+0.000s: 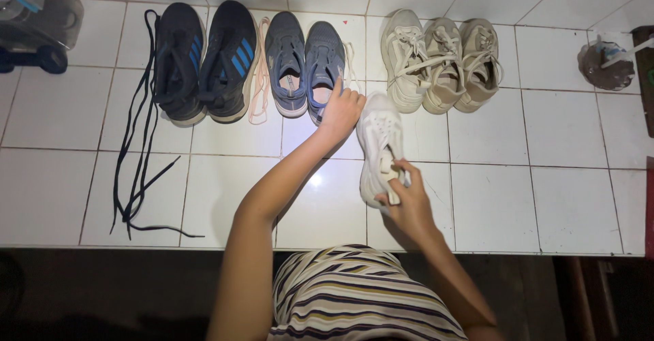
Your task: The person removes pink laces from a blue sneaker, then removes white laces from a white sneaker. They place the removed laces on the tiled floor and continue handling the shoes.
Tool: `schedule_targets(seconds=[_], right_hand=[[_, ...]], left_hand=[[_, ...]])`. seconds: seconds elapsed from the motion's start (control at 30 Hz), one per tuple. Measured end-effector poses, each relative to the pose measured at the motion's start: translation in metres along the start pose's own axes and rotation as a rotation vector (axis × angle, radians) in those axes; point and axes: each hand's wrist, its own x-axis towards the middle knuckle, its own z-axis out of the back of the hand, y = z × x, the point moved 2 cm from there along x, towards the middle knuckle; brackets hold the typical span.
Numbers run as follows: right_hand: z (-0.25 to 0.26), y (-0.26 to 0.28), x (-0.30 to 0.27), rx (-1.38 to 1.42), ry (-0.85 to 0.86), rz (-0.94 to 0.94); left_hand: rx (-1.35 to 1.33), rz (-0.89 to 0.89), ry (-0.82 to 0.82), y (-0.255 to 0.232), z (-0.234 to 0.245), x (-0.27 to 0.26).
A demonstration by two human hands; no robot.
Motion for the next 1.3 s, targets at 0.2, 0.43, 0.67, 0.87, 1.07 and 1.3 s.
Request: schedule_targets(seconds=[0.2, 0.43, 0.67, 0.87, 1.07, 1.3], right_hand=[[0.033, 0.001, 0.033, -0.043, -0.133, 0.107], [0.012, -0.036, 0.111, 0.07, -0.193, 0.2], [-0.023, -0.079, 0.159, 0.079, -0.181, 0.131], [-0.037, -0.08, 0.161, -0.142, -0.183, 0.083], [-0.034, -0.079, 0.169, -0.258, -0.104, 0.002], [-0.029, -0.071, 0.174, -0.262, -0.094, 0.066]], left_hand=[[0.22, 0.019, 0.099, 0.004, 0.003, 0.028], [0.225, -0.059, 0.441, 0.002, -0.018, 0.027], [0.307, -0.097, 0.425, 0.007, -0.015, 0.018], [0.265, -0.043, 0.339, 0.007, -0.01, 0.021], [0.24, 0.009, 0.276, 0.006, -0.009, 0.025], [0.249, 0.057, 0.143, 0.007, -0.016, 0.025]])
